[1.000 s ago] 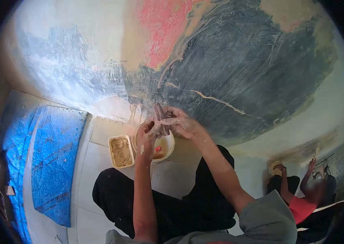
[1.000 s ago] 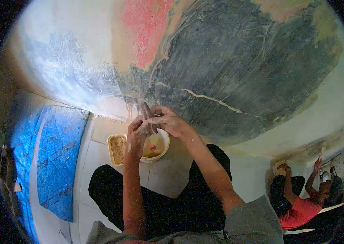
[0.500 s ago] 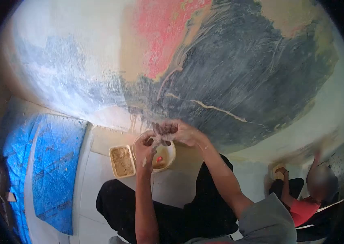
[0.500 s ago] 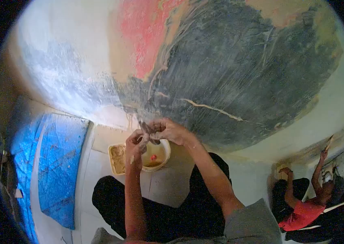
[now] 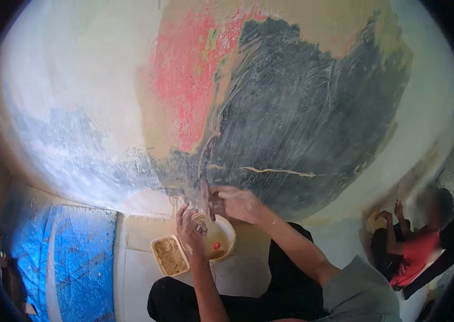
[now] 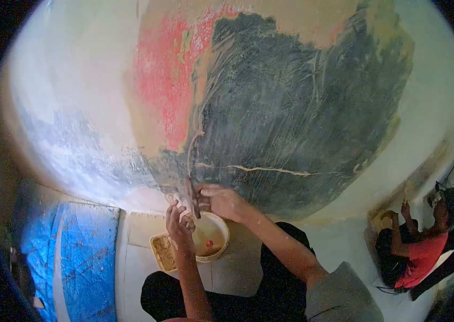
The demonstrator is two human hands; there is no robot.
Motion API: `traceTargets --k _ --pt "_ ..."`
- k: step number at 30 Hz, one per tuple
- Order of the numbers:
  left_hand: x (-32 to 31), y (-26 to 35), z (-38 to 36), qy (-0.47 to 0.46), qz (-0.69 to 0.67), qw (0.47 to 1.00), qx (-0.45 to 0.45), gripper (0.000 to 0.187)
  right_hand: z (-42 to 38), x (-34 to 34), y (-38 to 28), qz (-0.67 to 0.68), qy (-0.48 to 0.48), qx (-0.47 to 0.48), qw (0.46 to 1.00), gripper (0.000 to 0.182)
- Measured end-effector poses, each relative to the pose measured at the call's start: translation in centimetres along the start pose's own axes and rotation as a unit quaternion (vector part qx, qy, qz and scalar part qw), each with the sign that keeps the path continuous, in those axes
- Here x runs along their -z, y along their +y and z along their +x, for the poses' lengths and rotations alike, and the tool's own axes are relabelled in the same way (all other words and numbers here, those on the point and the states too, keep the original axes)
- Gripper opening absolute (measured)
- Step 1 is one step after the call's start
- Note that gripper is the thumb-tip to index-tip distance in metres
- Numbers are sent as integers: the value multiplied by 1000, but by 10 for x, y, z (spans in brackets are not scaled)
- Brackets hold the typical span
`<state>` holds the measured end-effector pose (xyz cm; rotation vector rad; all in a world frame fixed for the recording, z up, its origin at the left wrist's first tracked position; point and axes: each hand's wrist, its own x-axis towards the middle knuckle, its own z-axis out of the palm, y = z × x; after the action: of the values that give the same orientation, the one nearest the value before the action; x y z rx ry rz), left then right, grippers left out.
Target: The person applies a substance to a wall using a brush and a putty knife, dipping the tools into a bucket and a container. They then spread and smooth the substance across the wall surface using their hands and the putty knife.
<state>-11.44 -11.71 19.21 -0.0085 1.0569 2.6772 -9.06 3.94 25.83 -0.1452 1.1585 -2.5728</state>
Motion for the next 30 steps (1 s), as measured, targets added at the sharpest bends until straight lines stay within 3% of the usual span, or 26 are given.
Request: traceTargets --k 2,3,4,5,6,7,9,11,13,17,19,20,21,23,25,26,28,29,30 --pt "8 0 6 55 -90 994 1 38 -2 -27 -17 -159 52 161 973 37" --pt "7 4 8 109 -131 985 27 41 -5 -41 -26 -365 110 203 902 43" --pt "12 3 11 106 -132 985 30 41 -8 -61 -33 -366 113 204 901 43" --pt "18 -1 14 109 -143 983 33 44 -11 -82 -40 -668 153 281 672 47" --pt "21 -2 15 114 -154 981 36 47 -11 -91 -48 -870 169 311 344 51" --pt "21 -3 14 114 -154 981 40 47 -8 -89 -55 -871 170 308 343 51" --pt "18 -1 9 127 -178 974 61 49 0 -83 -76 -928 44 331 167 55" --pt "19 0 8 138 -196 967 82 49 4 -92 -122 -935 50 345 58 53" --pt "19 -1 8 148 -219 958 107 48 7 -118 -172 -908 184 377 5 50" --pt "26 1 8 160 -228 956 93 56 9 -118 -195 -920 150 363 -14 54" --pt "31 1 10 155 -237 955 94 61 12 -101 -197 -960 -97 259 -51 53" --pt "30 4 8 156 -234 955 97 61 19 -79 -218 -960 -98 256 -48 53" --pt "30 4 4 157 -231 955 104 62 29 -50 -257 -935 43 352 29 55" --pt "33 2 1 164 -228 953 110 61 21 -51 -258 -877 184 434 96 57" --pt "32 0 5 175 -226 953 103 59 -5 -101 -198 -973 -105 196 66 60" --pt "32 0 7 173 -225 953 103 59 -2 -104 -209 -973 -103 197 64 60" --pt "36 -3 6 174 -236 951 103 60 3 -104 -235 -938 45 306 -158 63" --pt "37 -4 4 173 -234 950 109 60 -2 -111 -232 -940 46 299 -158 63" --pt "35 -3 4 172 -236 950 111 60 -5 -124 -229 -925 128 341 -106 64"
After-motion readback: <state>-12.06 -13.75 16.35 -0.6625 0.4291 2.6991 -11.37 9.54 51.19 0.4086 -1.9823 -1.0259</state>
